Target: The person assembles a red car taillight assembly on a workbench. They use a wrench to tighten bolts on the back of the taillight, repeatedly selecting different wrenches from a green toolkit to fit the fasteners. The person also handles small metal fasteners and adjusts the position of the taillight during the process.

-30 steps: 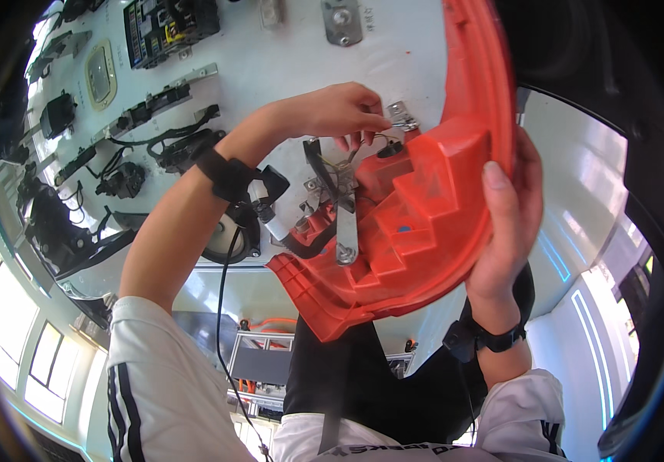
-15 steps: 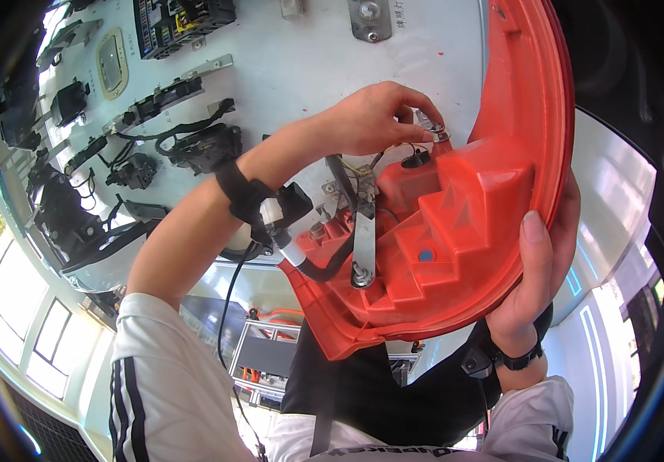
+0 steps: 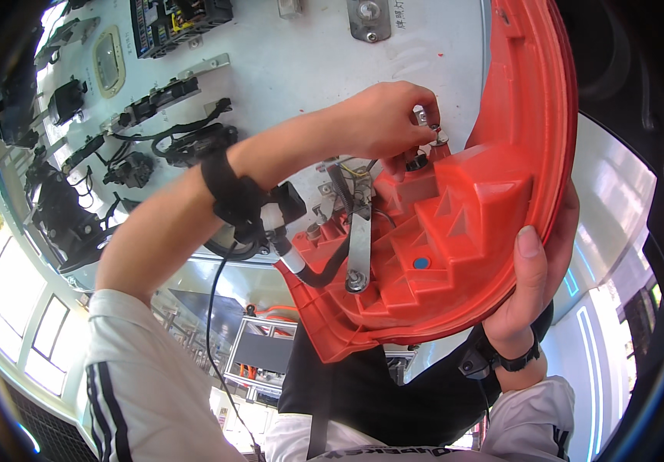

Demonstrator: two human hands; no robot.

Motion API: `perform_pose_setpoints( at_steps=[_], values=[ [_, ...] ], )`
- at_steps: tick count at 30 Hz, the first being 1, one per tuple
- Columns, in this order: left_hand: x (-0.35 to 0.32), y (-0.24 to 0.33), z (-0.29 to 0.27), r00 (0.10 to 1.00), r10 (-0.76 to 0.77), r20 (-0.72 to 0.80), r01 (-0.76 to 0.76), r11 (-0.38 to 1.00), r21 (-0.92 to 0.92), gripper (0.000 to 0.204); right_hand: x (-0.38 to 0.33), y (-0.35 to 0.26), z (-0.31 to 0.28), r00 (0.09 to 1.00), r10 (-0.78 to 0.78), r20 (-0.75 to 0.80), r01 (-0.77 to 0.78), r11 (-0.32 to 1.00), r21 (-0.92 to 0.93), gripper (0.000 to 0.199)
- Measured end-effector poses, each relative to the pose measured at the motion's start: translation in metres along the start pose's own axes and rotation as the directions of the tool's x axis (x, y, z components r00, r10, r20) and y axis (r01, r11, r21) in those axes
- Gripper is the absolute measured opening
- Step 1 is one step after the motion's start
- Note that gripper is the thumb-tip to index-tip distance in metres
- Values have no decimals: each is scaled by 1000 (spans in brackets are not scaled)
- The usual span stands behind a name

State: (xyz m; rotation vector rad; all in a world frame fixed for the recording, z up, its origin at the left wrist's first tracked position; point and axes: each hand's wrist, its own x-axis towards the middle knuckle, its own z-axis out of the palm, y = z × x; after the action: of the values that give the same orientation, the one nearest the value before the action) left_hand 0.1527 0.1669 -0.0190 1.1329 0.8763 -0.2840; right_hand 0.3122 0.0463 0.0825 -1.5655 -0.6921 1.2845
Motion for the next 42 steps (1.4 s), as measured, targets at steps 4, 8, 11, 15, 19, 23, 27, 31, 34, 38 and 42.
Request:
perform_pose_setpoints(
  at_steps=[4,8,11,15,19,23,27,31,34,38,42],
  values=[
    [6,16,-8,995,-63,76,56,995,86,22,0,1,-4,999,3,37,-3,1000,20,74],
    [9,22,-12,988,-76,137,54,986,158,22,1,0,0,1000,-6,18,7,998,-65,74],
    [11,16,-12,992,-9,123,-18,977,214,18,2,2,-3,998,-14,55,11,999,48,73],
    [12,0,-10,983,146,109,-170,950,261,15,3,3,-6,997,-30,76,21,993,114,71],
    [13,-14,-7,946,315,69,-320,890,324,17,4,5,-7,994,-51,99,38,990,135,69],
    [12,-20,-1,948,315,40,-314,908,278,18,3,4,-7,993,-55,107,41,991,128,68],
    [10,-15,-1,978,208,34,-211,956,203,19,4,5,-8,990,-59,124,44,992,118,68],
    [9,-16,0,949,313,16,-303,903,303,18,3,4,-7,993,-51,110,37,991,130,68],
    [8,-15,0,945,326,3,-316,914,256,18,3,5,-6,993,-51,108,36,990,137,68],
    [9,-17,-1,933,360,-13,-342,897,280,19,4,4,-7,993,-42,112,27,991,129,69],
    [2,-7,1,970,242,-17,-228,933,279,19,3,2,-5,996,-7,87,-3,993,115,69]
  ],
)
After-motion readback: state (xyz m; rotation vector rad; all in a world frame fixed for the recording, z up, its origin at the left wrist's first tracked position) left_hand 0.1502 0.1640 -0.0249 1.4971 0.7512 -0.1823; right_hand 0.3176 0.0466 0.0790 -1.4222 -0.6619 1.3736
